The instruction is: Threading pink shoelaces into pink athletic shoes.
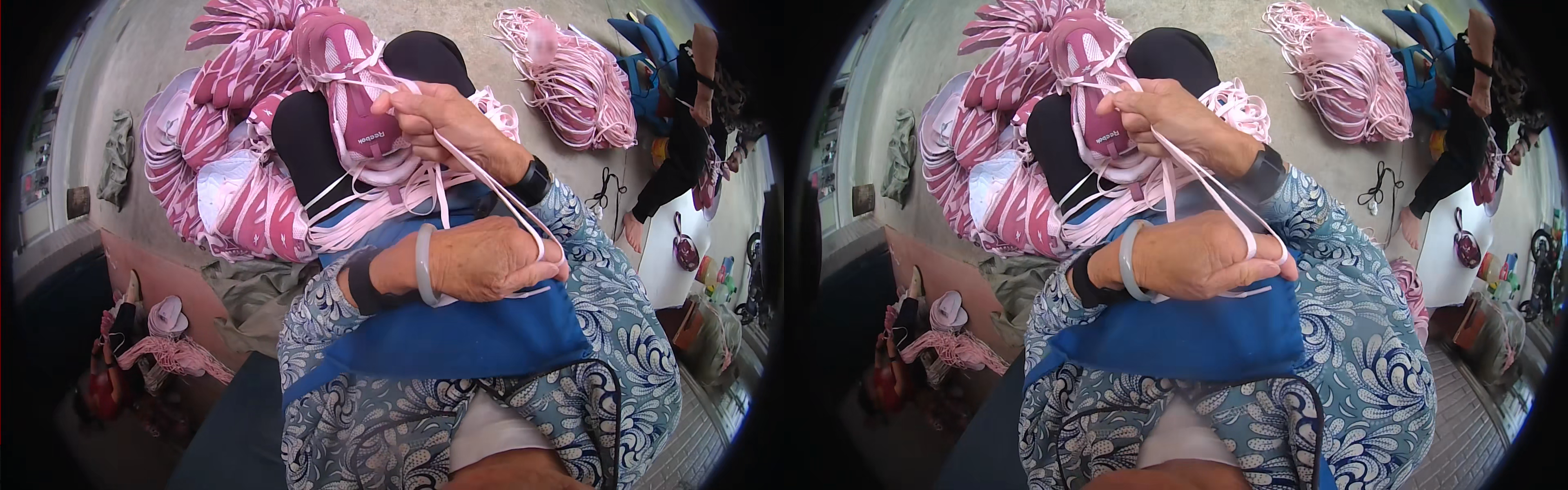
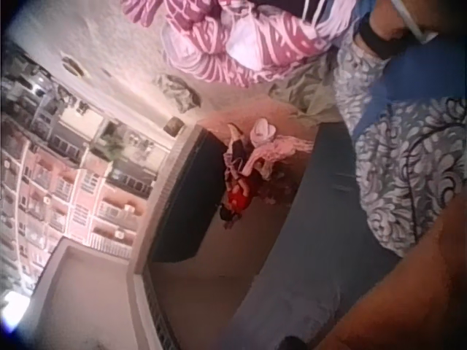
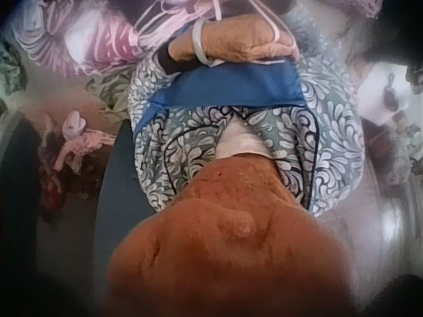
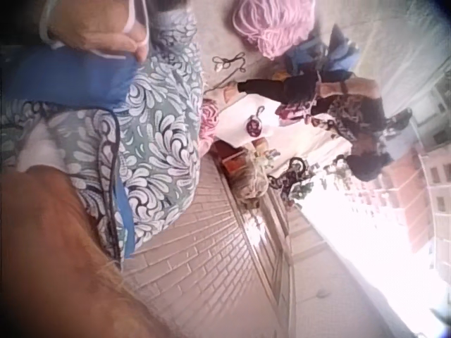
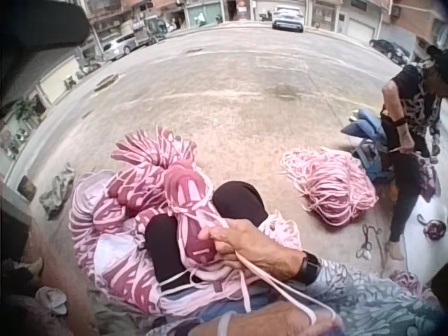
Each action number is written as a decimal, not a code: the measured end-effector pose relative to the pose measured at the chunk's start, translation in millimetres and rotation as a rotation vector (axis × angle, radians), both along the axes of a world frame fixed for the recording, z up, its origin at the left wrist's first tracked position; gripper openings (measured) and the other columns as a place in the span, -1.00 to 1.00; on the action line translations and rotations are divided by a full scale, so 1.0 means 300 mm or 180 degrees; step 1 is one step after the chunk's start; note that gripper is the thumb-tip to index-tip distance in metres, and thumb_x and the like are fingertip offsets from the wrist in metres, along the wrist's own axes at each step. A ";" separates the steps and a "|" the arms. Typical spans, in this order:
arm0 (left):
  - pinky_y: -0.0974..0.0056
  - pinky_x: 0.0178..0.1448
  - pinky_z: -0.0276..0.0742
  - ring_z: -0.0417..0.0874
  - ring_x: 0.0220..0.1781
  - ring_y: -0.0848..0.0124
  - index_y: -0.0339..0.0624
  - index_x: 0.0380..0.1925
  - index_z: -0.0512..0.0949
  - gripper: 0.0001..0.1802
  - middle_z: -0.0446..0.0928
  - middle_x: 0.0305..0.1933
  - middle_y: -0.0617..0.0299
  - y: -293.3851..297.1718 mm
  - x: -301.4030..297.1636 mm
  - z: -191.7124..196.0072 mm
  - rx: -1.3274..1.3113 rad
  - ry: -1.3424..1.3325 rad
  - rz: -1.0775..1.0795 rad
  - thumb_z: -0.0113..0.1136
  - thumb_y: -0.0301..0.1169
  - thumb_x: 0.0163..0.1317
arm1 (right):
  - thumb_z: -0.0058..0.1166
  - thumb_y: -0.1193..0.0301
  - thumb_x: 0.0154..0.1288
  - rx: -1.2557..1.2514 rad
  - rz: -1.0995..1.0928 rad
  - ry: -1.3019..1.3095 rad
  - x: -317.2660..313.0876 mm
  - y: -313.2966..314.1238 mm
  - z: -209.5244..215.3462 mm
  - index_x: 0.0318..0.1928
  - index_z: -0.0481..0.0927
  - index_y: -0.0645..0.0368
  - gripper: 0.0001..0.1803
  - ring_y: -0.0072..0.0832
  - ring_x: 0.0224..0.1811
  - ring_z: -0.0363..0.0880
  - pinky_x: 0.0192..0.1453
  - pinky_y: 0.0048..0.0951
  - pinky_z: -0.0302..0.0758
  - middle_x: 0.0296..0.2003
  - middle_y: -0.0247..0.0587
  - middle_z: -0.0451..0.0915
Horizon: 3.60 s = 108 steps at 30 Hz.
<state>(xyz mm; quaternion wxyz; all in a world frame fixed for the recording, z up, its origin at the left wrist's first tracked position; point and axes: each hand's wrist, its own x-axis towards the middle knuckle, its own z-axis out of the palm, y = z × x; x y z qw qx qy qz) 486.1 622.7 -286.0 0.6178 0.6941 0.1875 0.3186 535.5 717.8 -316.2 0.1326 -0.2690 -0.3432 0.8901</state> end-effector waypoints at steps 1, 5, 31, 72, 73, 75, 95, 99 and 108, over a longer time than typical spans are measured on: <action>0.33 -0.18 0.47 0.61 -0.38 0.30 -0.28 -0.08 0.52 -0.71 0.58 -0.30 0.06 -0.010 -0.066 -0.024 -0.0736 0.0361 -0.0309 -0.06 -0.34 0.34 | -0.14 0.35 0.44 0.0369 0.0070 -0.0026 0.027 0.018 0.053 -0.09 0.45 0.29 -0.76 -0.83 -0.75 -0.06 -0.74 -0.67 -0.04 -0.71 -0.62 0.07; 0.15 0.29 0.30 0.51 0.14 0.13 -0.49 0.05 0.41 -0.34 0.49 0.06 -0.20 -0.033 -0.286 -0.131 -0.2131 -0.0491 0.0637 -0.38 -0.04 0.40 | -0.10 0.43 0.38 0.1252 0.1313 0.1812 0.241 0.064 0.211 -0.23 0.54 0.35 -0.78 -0.50 -0.72 0.25 -0.69 -0.54 0.18 -0.65 -0.29 0.38; 0.29 -0.45 0.40 0.47 -0.62 0.39 -0.32 -0.35 0.48 -0.67 0.41 -0.62 0.16 0.002 -0.343 -0.118 -0.1234 0.0766 0.3050 -0.09 -0.24 0.39 | -0.01 0.34 0.35 0.0254 0.0392 0.0072 -0.006 0.026 -0.095 -0.18 0.60 0.29 -0.74 -0.79 -0.55 0.33 -0.41 -0.74 0.36 -0.61 -0.51 0.39; 0.27 -0.18 0.64 0.68 -0.20 0.23 -0.44 -0.10 0.42 -0.56 0.58 -0.17 -0.07 0.027 -0.389 -0.226 -0.2693 -0.1821 0.2494 -0.07 -0.17 0.39 | 0.06 0.37 0.19 0.4186 0.1949 -0.0146 0.039 -0.021 0.055 -0.39 0.49 0.24 -0.83 -0.05 -0.42 0.54 -0.34 -0.17 0.44 -0.52 -0.02 0.53; 0.27 -0.18 0.64 0.68 -0.20 0.23 -0.44 -0.10 0.42 -0.56 0.58 -0.17 -0.07 0.029 -0.384 -0.226 -0.2743 -0.1730 0.2527 -0.07 -0.17 0.39 | 0.04 0.36 0.24 0.4107 0.2221 -0.0245 0.033 -0.039 0.052 -0.31 0.50 0.25 -0.82 -0.05 -0.42 0.54 -0.35 -0.19 0.43 -0.53 -0.02 0.52; 0.37 -0.37 0.59 0.53 -0.49 0.47 -0.40 -0.17 0.44 -0.62 0.46 -0.48 0.20 0.032 -0.375 -0.228 -0.2715 -0.2387 0.2332 -0.07 -0.21 0.40 | 0.02 0.36 0.28 0.4013 0.2485 -0.0349 0.031 -0.054 0.045 -0.24 0.51 0.26 -0.80 -0.05 -0.42 0.54 -0.36 -0.20 0.42 -0.53 -0.01 0.51; 0.19 -0.16 0.65 0.26 -0.71 0.58 -0.16 -0.41 0.33 -0.67 0.09 -0.84 0.44 -0.021 -0.409 -0.055 -0.1752 -0.1755 0.2825 -0.35 -0.27 0.48 | 0.00 0.36 0.23 0.5669 -0.0206 -0.1935 -0.117 0.083 -0.176 0.04 0.47 0.19 -0.63 -0.04 -0.34 0.56 -0.26 -0.15 0.51 -0.36 0.00 0.45; 0.15 -0.26 0.67 0.36 -0.70 0.48 -0.16 -0.38 0.31 -0.68 0.19 -0.81 0.42 -0.027 -0.454 0.052 -0.1782 -0.2822 0.2028 -0.37 -0.26 0.48 | -0.04 0.28 0.29 0.4523 -0.0508 -0.0656 -0.056 0.076 -0.081 -0.14 0.57 0.22 -0.71 -0.30 -0.59 0.51 -0.49 -0.33 0.43 -0.65 -0.20 0.43; 0.48 -0.70 0.55 0.37 -0.83 0.46 -0.26 -0.53 0.27 -0.84 0.28 -0.79 0.23 -0.063 -0.570 0.227 -0.0931 -0.3326 0.2024 -0.13 -0.58 0.25 | -0.30 0.17 0.49 0.0004 -0.0099 0.0821 0.078 0.096 -0.092 -0.04 0.47 0.38 -0.52 -0.83 -0.76 -0.11 -0.78 -0.75 -0.11 -0.70 -0.63 -0.02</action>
